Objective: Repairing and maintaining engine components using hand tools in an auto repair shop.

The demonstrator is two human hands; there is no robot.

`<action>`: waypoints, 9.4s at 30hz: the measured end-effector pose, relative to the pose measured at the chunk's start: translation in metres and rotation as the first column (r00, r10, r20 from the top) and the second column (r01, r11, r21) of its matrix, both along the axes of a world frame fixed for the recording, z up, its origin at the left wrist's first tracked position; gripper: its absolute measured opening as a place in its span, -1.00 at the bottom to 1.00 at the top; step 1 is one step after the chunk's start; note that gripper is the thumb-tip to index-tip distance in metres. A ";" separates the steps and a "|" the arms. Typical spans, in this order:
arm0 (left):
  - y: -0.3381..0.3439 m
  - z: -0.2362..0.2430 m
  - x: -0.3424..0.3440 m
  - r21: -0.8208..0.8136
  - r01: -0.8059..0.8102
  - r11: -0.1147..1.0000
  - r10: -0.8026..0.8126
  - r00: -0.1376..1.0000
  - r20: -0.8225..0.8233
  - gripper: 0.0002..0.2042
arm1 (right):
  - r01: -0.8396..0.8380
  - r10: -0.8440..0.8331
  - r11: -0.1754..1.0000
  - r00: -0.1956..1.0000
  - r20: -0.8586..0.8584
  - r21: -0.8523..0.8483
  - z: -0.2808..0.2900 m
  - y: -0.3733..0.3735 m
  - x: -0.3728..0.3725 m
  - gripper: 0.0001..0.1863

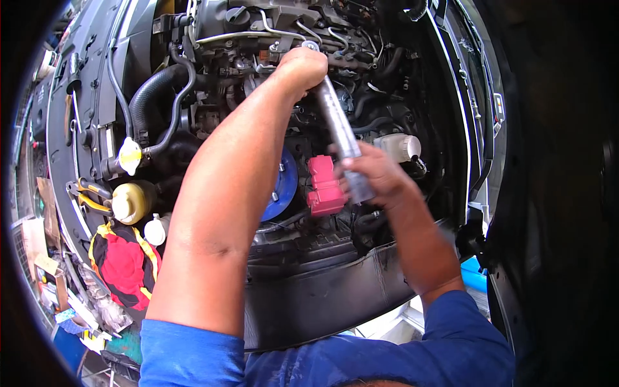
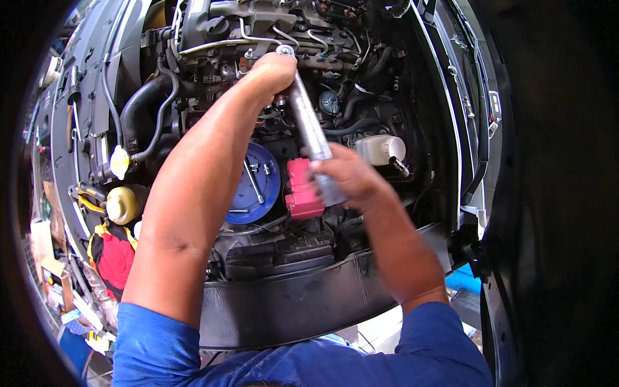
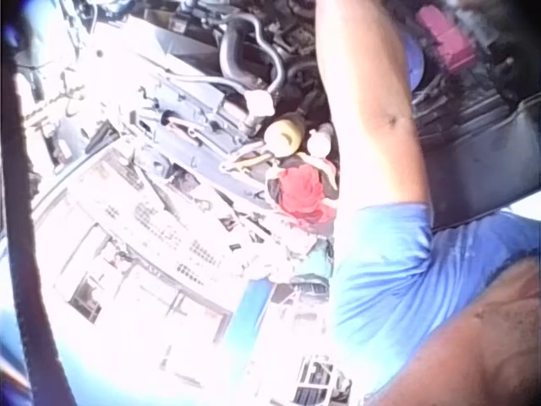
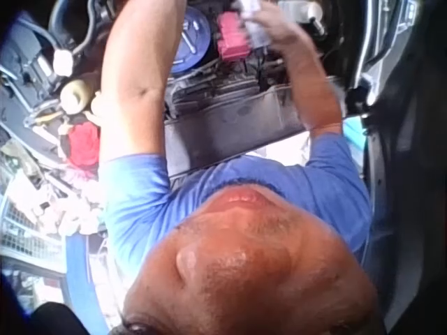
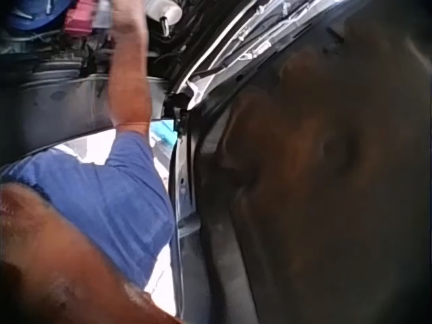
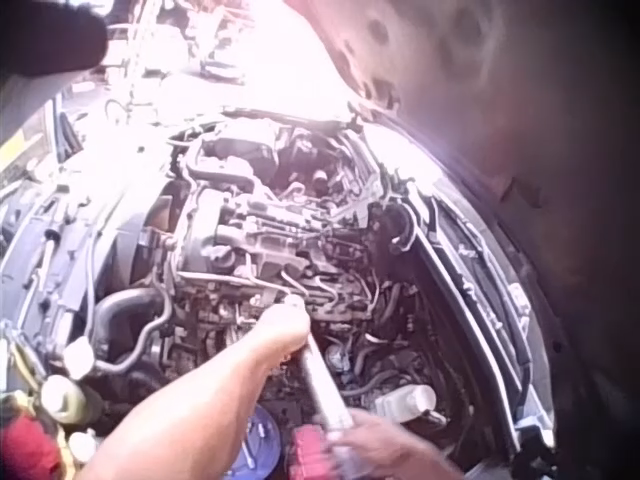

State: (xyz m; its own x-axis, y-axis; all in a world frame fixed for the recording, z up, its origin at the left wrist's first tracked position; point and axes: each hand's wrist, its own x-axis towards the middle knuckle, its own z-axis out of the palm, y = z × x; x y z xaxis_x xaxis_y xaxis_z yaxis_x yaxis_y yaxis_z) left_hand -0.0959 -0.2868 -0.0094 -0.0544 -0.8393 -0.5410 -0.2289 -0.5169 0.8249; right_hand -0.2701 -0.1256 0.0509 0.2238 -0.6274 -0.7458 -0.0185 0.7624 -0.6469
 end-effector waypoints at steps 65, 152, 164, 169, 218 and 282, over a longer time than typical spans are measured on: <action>0.002 -0.032 -0.037 0.254 -0.304 0.918 0.395 0.750 -0.530 -0.61 | -0.155 0.133 0.970 0.983 -0.126 -0.186 -0.017 0.004 -0.034 -0.46; -0.009 -0.023 -0.047 0.112 -0.080 0.990 0.103 0.972 -0.212 -0.42 | 0.129 -0.127 0.992 0.956 0.266 0.009 -0.034 0.019 -0.012 -0.62; -0.021 -0.052 -0.065 -0.074 0.132 0.988 -0.140 0.983 -0.116 -0.41 | 0.165 -0.156 0.984 0.980 0.127 -0.061 -0.033 0.028 0.004 -0.63; -0.022 -0.046 -0.062 -0.002 0.075 0.997 -0.074 0.982 -0.175 -0.41 | 0.190 -0.180 0.979 0.975 0.127 -0.072 -0.032 0.031 0.014 -0.63; -0.023 -0.056 -0.068 -0.062 0.159 0.985 -0.163 0.984 -0.077 -0.42 | 0.091 -0.083 0.990 0.994 0.071 -0.109 -0.032 0.012 -0.011 -0.58; -0.012 -0.049 -0.016 -0.096 0.052 0.994 -0.086 0.914 -0.397 -0.68 | 0.063 -0.112 0.961 0.980 -0.167 -0.270 -0.026 0.046 -0.010 -0.71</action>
